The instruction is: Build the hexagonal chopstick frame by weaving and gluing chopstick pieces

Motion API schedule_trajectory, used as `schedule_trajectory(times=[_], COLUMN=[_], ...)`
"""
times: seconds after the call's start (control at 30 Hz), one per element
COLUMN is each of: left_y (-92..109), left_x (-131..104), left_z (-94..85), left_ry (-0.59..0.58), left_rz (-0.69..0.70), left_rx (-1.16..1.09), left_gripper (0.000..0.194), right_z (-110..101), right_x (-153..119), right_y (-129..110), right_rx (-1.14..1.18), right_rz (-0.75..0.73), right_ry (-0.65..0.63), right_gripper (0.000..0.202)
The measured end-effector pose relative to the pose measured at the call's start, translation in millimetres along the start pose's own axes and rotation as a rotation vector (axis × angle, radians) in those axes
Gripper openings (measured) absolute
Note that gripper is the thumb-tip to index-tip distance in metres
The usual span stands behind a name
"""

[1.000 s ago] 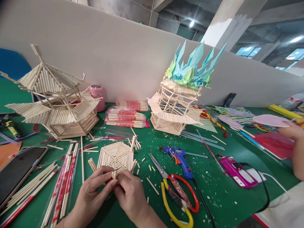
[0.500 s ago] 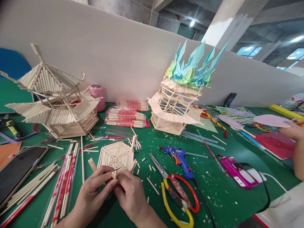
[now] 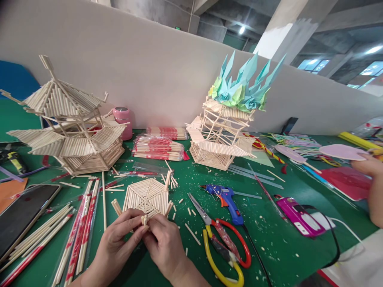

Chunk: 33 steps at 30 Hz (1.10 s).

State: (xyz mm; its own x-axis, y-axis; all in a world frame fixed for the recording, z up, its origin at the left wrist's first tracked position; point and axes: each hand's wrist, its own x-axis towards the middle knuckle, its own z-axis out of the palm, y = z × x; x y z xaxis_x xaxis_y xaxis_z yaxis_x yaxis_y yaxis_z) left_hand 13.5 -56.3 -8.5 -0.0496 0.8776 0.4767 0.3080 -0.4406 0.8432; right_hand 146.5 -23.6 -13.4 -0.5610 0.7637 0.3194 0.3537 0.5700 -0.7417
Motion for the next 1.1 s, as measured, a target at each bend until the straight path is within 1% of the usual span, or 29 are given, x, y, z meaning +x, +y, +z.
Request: schedule_trajectory(times=[0.4,0.63,1.1], left_y=[1.3,1.6,0.8], left_x=[1.6,1.8,0.2], left_z=[-0.1,0.4,0.3], left_ry=[0.011,-0.005,0.003], left_rz=[0.021,-0.019,-0.021], left_rx=[-0.004,-0.001,-0.012], left_gripper=[0.02,0.016,0.017], right_z=[-2.1,-0.9,-1.5], right_x=[-0.4,-0.1,-0.6], right_y=[-2.9,-1.5,-2.2], right_rx=[0.003,0.001,-0.004], right_rz=[-0.007,-0.007,-0.01], right_ry=[0.009,0.009,0.007], right_gripper=[0.017,0.018,0.018])
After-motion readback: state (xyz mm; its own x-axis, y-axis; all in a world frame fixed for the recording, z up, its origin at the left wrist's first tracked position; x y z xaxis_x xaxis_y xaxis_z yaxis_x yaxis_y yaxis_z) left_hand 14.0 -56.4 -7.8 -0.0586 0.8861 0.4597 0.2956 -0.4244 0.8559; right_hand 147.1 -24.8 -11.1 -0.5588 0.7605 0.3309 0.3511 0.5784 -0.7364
